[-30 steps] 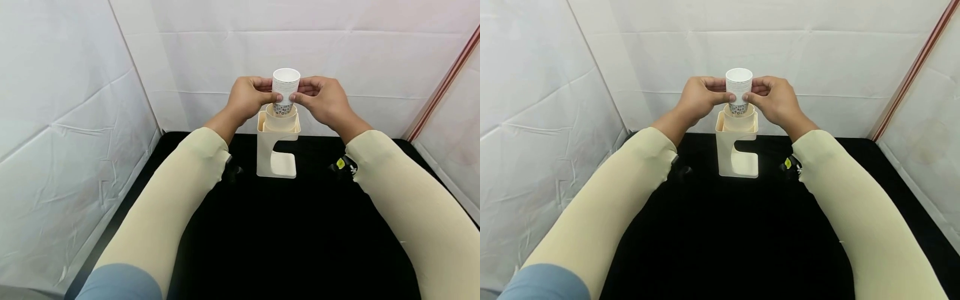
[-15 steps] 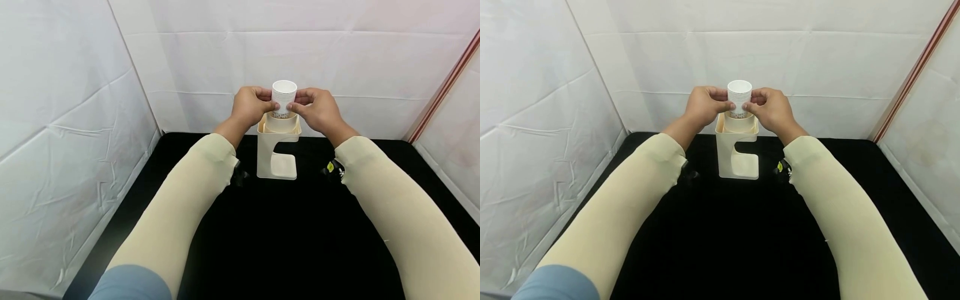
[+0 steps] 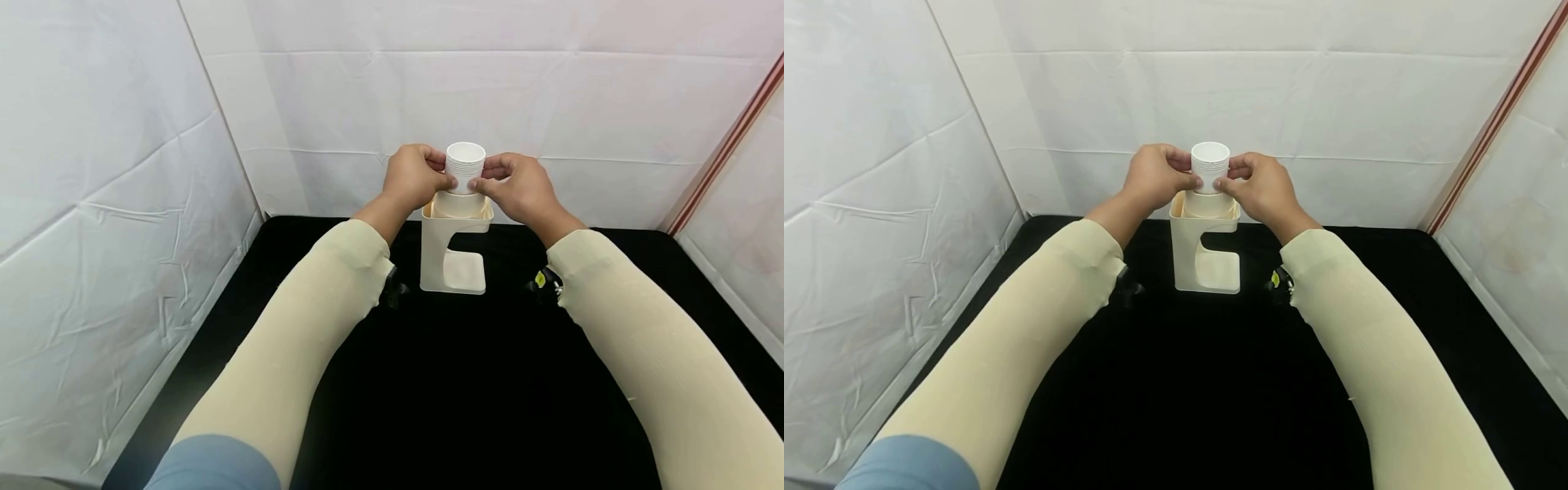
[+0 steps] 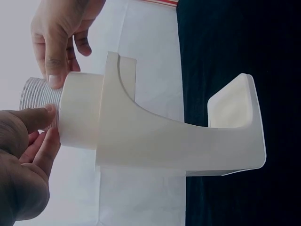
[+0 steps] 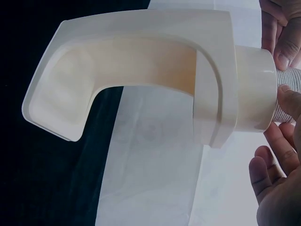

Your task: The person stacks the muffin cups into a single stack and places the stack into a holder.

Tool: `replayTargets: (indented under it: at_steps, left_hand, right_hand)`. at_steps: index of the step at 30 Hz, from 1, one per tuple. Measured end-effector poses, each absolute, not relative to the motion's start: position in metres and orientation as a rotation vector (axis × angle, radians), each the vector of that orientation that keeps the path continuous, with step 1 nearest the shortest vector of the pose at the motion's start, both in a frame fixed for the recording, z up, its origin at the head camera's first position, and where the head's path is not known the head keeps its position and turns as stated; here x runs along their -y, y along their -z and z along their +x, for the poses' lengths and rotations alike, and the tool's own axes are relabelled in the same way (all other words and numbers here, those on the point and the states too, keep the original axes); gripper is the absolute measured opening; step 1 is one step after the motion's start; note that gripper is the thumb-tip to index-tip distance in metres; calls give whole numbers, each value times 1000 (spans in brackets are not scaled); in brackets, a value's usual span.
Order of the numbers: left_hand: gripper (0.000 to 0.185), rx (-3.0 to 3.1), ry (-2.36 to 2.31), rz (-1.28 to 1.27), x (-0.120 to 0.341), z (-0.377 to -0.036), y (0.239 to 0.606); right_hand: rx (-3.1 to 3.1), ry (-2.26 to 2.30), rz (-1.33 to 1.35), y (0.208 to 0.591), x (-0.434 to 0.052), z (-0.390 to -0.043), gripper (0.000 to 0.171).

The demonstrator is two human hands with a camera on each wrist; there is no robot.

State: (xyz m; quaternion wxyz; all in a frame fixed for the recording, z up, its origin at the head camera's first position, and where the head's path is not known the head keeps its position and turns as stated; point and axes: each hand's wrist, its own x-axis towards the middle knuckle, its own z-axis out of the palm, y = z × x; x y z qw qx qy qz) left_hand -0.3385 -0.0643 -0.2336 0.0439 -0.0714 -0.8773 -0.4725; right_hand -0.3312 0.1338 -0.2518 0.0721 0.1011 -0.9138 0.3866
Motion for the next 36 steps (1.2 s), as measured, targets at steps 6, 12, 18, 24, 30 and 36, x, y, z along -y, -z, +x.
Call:
replayTargets:
  at_steps: [6,12,18,24,30,36]
  left_hand:
    - [38,2686,1419,-180,63,-338,234]
    - [39,2693,1445,-212,65,-336,234]
    - [38,2687,1454,-227,66,-335,235]
    - [34,2659,1487,-246,68,-333,237]
    - [33,2640,1476,-290,73,-333,241]
    - [35,2663,1357,-358,87,-332,250]
  right_hand:
    - [2746,-1186,295,254,-134,-330,55]
    - [2740,-1182,291,256,-135,-330,56]
    - [2741,-1193,284,256,-134,-330,57]
    - [2729,-1184,303,258,-135,-328,57]
    - [2714,-1139,337,260,-140,-328,59]
    - [2770,-1094,327,264,-156,-324,72]
